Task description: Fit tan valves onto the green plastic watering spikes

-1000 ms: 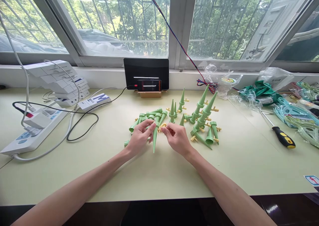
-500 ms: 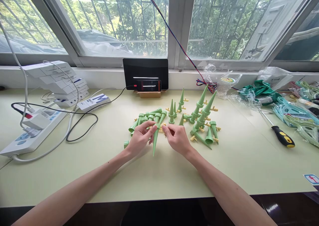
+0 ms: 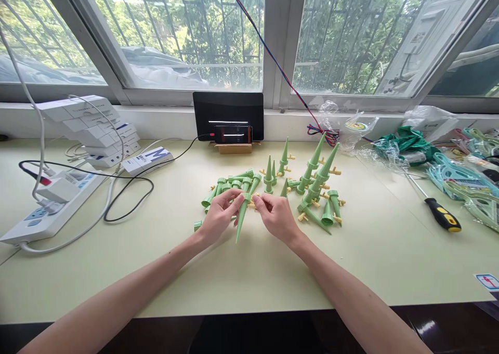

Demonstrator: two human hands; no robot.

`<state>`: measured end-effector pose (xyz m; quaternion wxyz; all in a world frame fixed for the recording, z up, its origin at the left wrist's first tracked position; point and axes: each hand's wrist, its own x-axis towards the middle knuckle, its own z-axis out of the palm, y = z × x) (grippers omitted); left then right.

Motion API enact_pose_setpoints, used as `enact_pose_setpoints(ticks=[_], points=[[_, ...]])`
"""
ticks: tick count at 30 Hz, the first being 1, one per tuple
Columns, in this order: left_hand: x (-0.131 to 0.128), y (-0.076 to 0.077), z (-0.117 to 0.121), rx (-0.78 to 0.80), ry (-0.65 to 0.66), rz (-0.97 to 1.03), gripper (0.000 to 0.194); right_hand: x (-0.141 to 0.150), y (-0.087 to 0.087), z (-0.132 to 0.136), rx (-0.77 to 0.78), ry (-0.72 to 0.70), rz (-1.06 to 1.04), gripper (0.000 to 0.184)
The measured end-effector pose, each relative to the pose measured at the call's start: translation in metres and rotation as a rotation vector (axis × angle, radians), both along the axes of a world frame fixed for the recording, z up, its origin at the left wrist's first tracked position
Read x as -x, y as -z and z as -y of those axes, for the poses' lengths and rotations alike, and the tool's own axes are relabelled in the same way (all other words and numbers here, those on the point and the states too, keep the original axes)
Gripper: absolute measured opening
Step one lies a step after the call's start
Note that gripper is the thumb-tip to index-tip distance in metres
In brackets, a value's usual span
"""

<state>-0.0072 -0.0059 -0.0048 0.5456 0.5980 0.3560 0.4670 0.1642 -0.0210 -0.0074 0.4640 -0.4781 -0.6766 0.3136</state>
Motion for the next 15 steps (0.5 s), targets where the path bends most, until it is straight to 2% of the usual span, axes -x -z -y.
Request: enact_pose_setpoints(ticks=[4,10,15], points=[[0.0001,-0.0014,-0.001,0.08,-0.016,0.062,0.03,-0.0007,-0.0018,0.0015,-0.029,-0.028,-0.008,0.032],[0.0021,0.0,-0.005,0.228,-0.026,0.166,0.032,-0.0018,0.0007,0.0005,-0.063,-0.047,0.027,0.032],[0.0032,-0.0009,-0.0047,0.254,-0.013,0.171,0.032,-0.0022,0.0031,-0.0007,-0.079,-0.051,0.043,0.03]])
